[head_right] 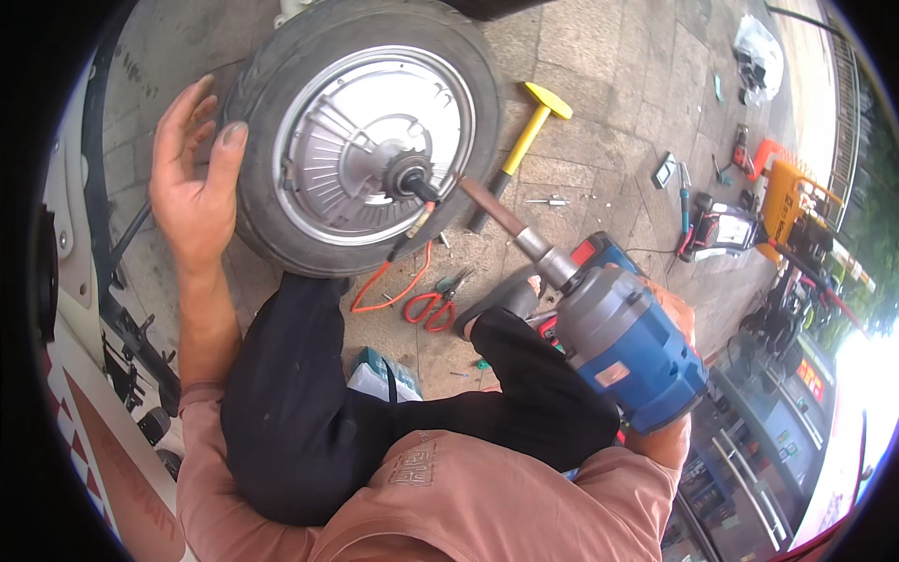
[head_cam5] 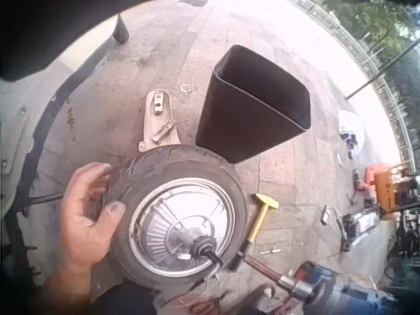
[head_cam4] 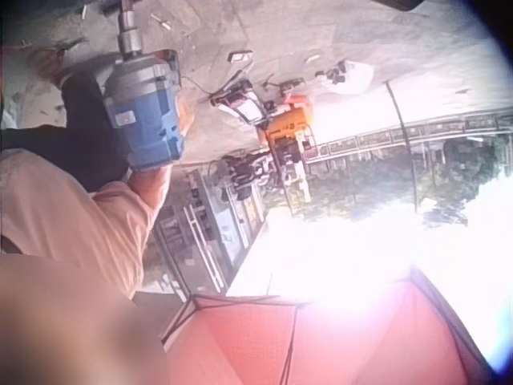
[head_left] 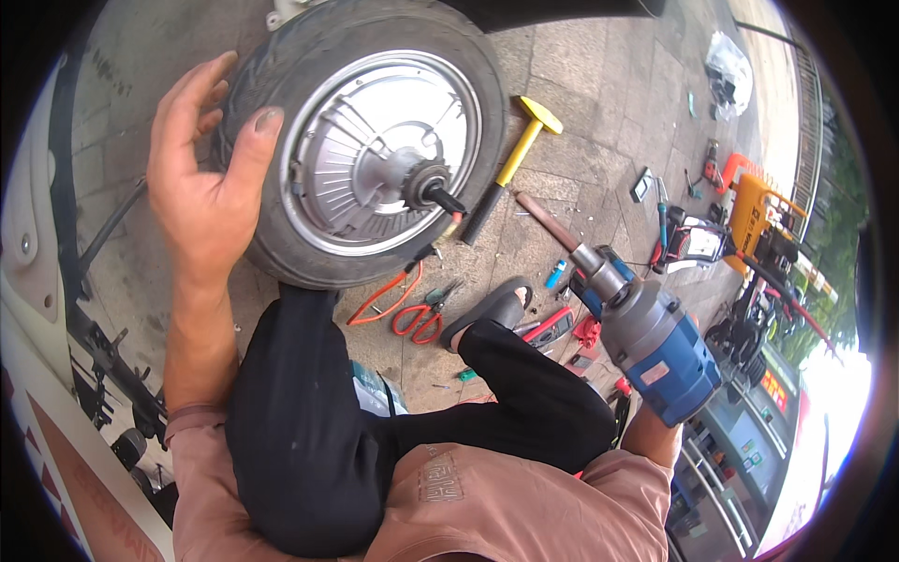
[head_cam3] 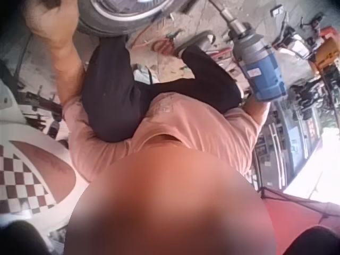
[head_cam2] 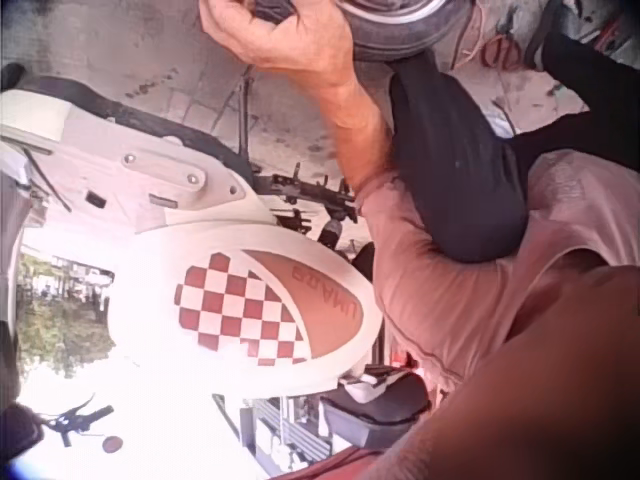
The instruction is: The person uses a corded impact wrench to repeatedly tighten bolts on a motorcycle wheel hub. They hold the wheel with one hand and operate the tool with the other, rotating the wheel to access different bolt positions.
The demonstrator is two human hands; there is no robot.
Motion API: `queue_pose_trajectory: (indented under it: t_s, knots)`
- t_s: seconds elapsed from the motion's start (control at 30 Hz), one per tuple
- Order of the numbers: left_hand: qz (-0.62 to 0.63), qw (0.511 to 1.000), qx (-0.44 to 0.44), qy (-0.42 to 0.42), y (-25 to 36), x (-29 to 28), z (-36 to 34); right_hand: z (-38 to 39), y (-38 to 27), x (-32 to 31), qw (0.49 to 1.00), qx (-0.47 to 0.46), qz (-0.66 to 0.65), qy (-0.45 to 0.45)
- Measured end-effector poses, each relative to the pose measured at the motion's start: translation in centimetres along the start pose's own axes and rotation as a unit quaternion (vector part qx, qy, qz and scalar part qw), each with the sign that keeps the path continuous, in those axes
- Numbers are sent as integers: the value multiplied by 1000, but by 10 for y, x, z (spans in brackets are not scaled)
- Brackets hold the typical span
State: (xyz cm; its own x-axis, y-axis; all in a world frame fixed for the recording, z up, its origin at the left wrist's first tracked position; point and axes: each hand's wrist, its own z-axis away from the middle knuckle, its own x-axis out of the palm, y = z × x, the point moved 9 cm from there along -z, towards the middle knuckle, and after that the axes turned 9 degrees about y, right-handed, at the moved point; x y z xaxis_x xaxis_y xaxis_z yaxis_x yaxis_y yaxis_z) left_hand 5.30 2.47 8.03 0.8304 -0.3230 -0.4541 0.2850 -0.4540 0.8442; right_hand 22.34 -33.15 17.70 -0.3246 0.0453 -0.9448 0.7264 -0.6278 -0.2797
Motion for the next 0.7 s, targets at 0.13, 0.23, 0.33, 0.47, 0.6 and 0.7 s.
queue_pose_trajectory:
  t_s: [0.13, 0.23, 0.33, 0.47, 0.6, 0.7]
  knots:
    - [144, 911, 88, -377, 119, 93, 76, 89, 90, -23, 981, 69, -68, 170]
    - [138, 806, 141, -558, 156, 210, 183, 165, 157, 4, 944, 170, -161, 233]
    - [-51, 732, 175, -657, 119, 347, 269, 231, 194, 43, 904, 244, -227, 267]
    - [-61, 830, 118, -542, 75, 461, 305, 302, 218, 88, 811, 360, -301, 350]
    - [-159, 788, 179, -567, 42, 490, 354, 352, 225, 120, 745, 464, -329, 348]
    - [-209, 790, 226, -531, 44, 496, 364, 367, 225, 134, 721, 488, -346, 349]
